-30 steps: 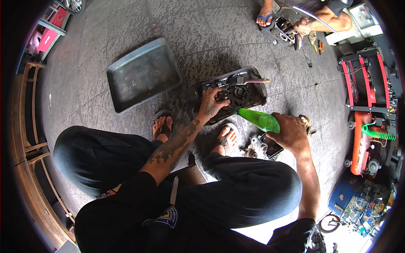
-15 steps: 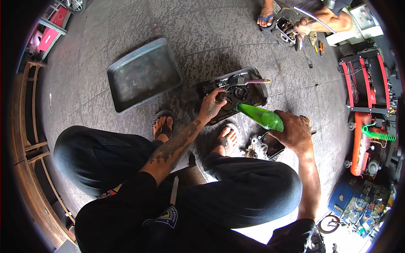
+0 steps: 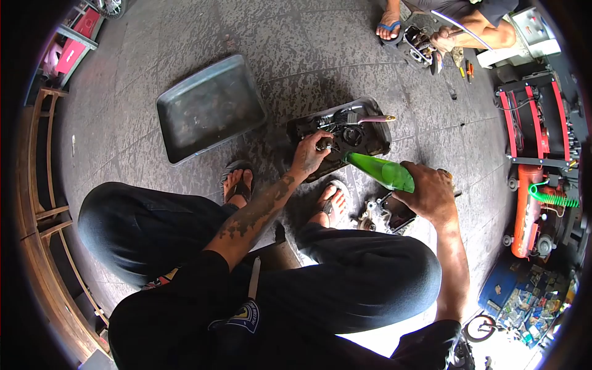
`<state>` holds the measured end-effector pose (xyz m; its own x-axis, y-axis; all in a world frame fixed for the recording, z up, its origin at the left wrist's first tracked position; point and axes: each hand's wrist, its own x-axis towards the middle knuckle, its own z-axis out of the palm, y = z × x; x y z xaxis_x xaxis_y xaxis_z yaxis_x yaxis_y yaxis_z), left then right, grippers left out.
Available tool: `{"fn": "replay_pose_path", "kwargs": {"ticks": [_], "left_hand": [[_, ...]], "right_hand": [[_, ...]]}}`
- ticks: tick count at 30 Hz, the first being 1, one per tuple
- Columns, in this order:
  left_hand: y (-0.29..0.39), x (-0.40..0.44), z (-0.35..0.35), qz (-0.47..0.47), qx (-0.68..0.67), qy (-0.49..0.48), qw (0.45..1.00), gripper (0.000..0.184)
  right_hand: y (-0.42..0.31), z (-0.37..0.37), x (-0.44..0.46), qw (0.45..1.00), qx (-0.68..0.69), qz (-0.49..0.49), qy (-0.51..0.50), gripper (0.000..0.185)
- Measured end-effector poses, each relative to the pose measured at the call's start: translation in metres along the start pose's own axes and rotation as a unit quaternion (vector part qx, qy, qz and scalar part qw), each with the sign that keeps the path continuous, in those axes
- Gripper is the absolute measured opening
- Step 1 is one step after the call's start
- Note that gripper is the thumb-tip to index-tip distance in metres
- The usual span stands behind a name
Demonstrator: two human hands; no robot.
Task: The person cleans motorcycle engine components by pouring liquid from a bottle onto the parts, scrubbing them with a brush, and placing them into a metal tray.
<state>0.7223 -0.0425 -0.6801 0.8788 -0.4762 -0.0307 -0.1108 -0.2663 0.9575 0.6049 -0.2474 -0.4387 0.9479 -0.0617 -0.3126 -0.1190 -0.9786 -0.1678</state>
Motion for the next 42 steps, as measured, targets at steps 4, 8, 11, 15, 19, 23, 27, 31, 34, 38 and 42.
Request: {"fn": "replay_pose_path", "kwargs": {"ticks": [4,8,11,15,19,23,27,31,34,38,42], "left_hand": [[-0.003,0.0,0.001,0.0,0.008,-0.001,1.0,0.035],[-0.01,0.001,0.004,0.01,-0.025,-0.003,1.0,0.033],[-0.019,0.0,0.01,0.019,-0.032,-0.002,0.999,0.03],[-0.026,-0.001,0.006,-0.063,-0.172,-0.075,0.98,0.015],[-0.017,0.0,0.006,-0.026,-0.212,-0.055,0.975,0.012],[-0.017,0.001,0.005,-0.055,-0.263,-0.084,0.96,0.015],[-0.029,0.002,0.008,-0.044,-0.352,-0.115,0.928,0.025],[-0.026,0.003,0.004,-0.022,-0.354,-0.125,0.927,0.028],[-0.031,0.003,0.006,-0.051,-0.402,-0.112,0.907,0.029],[-0.033,0.004,0.009,-0.015,-0.401,-0.136,0.906,0.029],[-0.029,0.003,0.008,0.02,-0.374,-0.137,0.917,0.027]], "right_hand": [[0.0,-0.002,0.0,1.0,-0.005,0.003,0.0,0.05],[-0.003,-0.003,-0.001,1.0,-0.01,-0.006,0.011,0.05],[0.0,0.001,0.0,1.0,-0.001,-0.008,0.014,0.05],[0.002,0.005,0.0,1.0,0.004,-0.008,0.01,0.05],[0.001,0.009,0.0,1.0,0.002,-0.011,-0.003,0.054],[0.001,0.009,0.0,1.0,0.016,-0.002,-0.003,0.054],[-0.001,0.008,-0.001,0.999,0.028,-0.022,0.02,0.052],[-0.001,0.01,0.0,0.999,0.02,-0.024,0.014,0.051],[-0.001,0.011,0.0,0.999,0.024,-0.027,0.012,0.052],[0.002,0.014,0.0,0.999,0.022,-0.032,0.026,0.052],[-0.001,0.01,0.001,1.0,0.019,-0.022,0.013,0.052]]}}
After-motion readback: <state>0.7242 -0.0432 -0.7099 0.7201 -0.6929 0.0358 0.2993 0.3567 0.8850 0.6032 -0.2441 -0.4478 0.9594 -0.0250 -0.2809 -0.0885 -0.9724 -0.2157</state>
